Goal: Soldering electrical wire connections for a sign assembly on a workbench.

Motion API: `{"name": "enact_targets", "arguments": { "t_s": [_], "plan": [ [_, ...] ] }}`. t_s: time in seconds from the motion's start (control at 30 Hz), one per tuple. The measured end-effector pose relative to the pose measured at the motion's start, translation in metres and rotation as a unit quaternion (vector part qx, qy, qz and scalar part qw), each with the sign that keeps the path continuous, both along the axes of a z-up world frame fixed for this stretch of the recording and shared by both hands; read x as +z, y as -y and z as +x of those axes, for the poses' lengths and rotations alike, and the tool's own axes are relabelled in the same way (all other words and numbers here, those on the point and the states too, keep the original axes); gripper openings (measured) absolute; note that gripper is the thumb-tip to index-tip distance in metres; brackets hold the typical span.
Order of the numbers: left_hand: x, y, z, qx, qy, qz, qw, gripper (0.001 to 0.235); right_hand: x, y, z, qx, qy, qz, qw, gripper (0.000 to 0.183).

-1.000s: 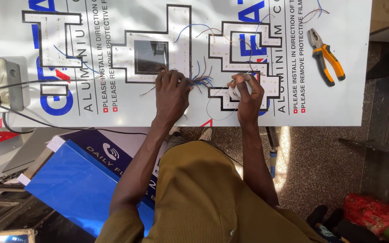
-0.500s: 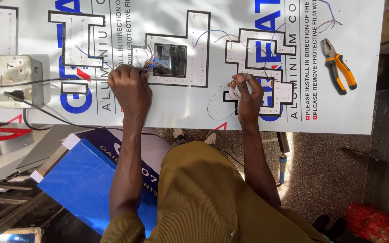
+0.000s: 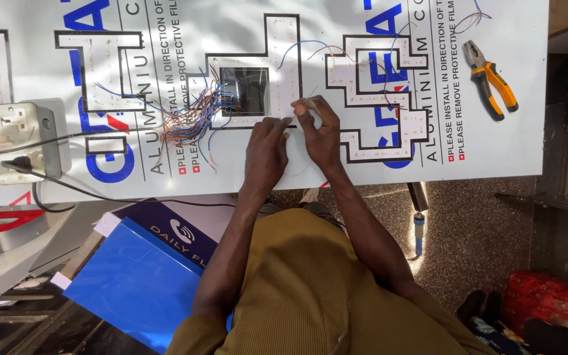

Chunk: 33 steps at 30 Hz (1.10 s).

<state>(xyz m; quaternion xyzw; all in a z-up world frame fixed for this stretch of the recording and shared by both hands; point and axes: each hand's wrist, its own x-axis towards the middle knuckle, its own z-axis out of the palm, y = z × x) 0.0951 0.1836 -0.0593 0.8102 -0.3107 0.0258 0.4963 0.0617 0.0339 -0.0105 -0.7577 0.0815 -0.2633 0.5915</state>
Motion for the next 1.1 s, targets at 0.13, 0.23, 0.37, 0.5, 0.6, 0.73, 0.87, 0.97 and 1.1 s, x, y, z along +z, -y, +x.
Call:
{"name": "enact_targets", "arguments": {
  "t_s": [0.13, 0.23, 0.37, 0.5, 0.6, 0.73, 0.87, 0.97, 1.1],
  "plan": [
    [-0.004, -0.016, -0.006, 0.054, 0.026, -0.007, 0.998, 0.017, 0.002, 0.005, -0.009, 0.004, 0.031, -0.129, 0.991, 0.026],
    [0.004, -0.016, -0.003, 0.082, 0.06, 0.032, 0.994, 0.023, -0.003, 0.023, 0.0, -0.031, 0.03, -0.221, 0.974, 0.024],
    [0.022, 0.007, -0.045, 0.061, 0.032, 0.042, 0.997, 0.033, -0.027, 0.037, -0.01, -0.066, -0.036, -0.286, 0.955, 0.019],
    [0.007, 0.039, -0.067, 0.023, 0.006, 0.056, 0.998, 0.054, -0.026, 0.037, -0.007, -0.087, -0.056, -0.294, 0.95, 0.02],
    [-0.011, 0.047, -0.067, 0.02, -0.01, 0.106, 0.994, 0.058, -0.03, 0.035, -0.011, -0.085, -0.039, -0.257, 0.962, 0.017],
    [-0.01, 0.045, -0.063, 0.028, 0.043, 0.174, 0.983, 0.068, -0.02, 0.044, -0.013, -0.05, -0.042, -0.261, 0.963, 0.018],
    [-0.025, 0.045, -0.058, 0.032, 0.148, 0.257, 0.955, 0.082, -0.011, 0.043, -0.013, 0.012, -0.041, -0.253, 0.967, 0.018],
    [-0.032, 0.043, -0.051, 0.025, 0.183, 0.271, 0.945, 0.086, -0.006, 0.038, -0.009, 0.01, -0.023, -0.212, 0.977, 0.016],
    [-0.037, 0.044, -0.049, 0.024, 0.197, 0.284, 0.938, 0.088, -0.006, 0.035, -0.002, 0.003, -0.005, -0.18, 0.984, 0.012]
  ]
}}
